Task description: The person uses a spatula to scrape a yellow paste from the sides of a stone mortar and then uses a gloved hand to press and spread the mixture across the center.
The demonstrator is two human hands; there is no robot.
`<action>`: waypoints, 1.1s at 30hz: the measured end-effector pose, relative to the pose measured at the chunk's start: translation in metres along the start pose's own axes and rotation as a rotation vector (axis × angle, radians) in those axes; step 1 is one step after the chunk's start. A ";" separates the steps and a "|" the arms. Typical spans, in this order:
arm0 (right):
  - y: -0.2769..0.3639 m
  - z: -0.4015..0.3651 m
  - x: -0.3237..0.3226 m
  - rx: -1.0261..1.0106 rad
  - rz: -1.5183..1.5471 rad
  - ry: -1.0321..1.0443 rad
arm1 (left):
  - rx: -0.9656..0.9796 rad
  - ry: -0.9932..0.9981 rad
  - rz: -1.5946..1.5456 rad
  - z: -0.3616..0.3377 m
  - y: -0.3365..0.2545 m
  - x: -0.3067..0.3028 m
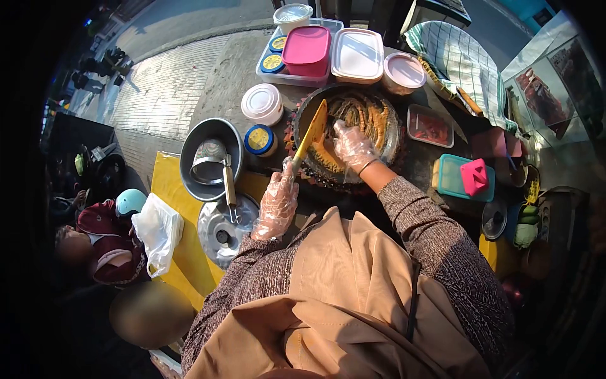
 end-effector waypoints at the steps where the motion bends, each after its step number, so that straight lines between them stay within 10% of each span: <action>1: 0.008 -0.021 0.018 0.001 -0.099 -0.069 | 0.011 0.002 -0.008 0.000 0.002 -0.001; 9: -0.077 0.057 -0.039 0.116 0.237 -0.099 | -0.008 0.026 0.009 -0.002 0.000 0.005; 14: -0.024 -0.056 0.009 -0.079 -0.145 -0.251 | 0.021 -0.014 -0.046 -0.004 0.000 0.015; 21: -0.047 0.061 -0.036 0.149 0.332 -0.163 | 0.020 -0.018 0.003 0.006 -0.002 0.002; 27: 0.008 -0.038 0.011 0.066 -0.124 0.030 | 0.047 -0.038 -0.033 0.008 0.001 0.006; 33: -0.054 0.052 -0.051 -0.018 0.097 -0.045 | 0.054 -0.023 -0.015 0.006 -0.001 0.004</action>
Point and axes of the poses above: each hand's wrist, its own z-axis towards the middle knuckle, its own x-axis out of the palm, y = z × x, the point moved 2 cm from there along z, towards the middle knuckle, and after that the axes turned 2 degrees about z, right-handed, at the moved point
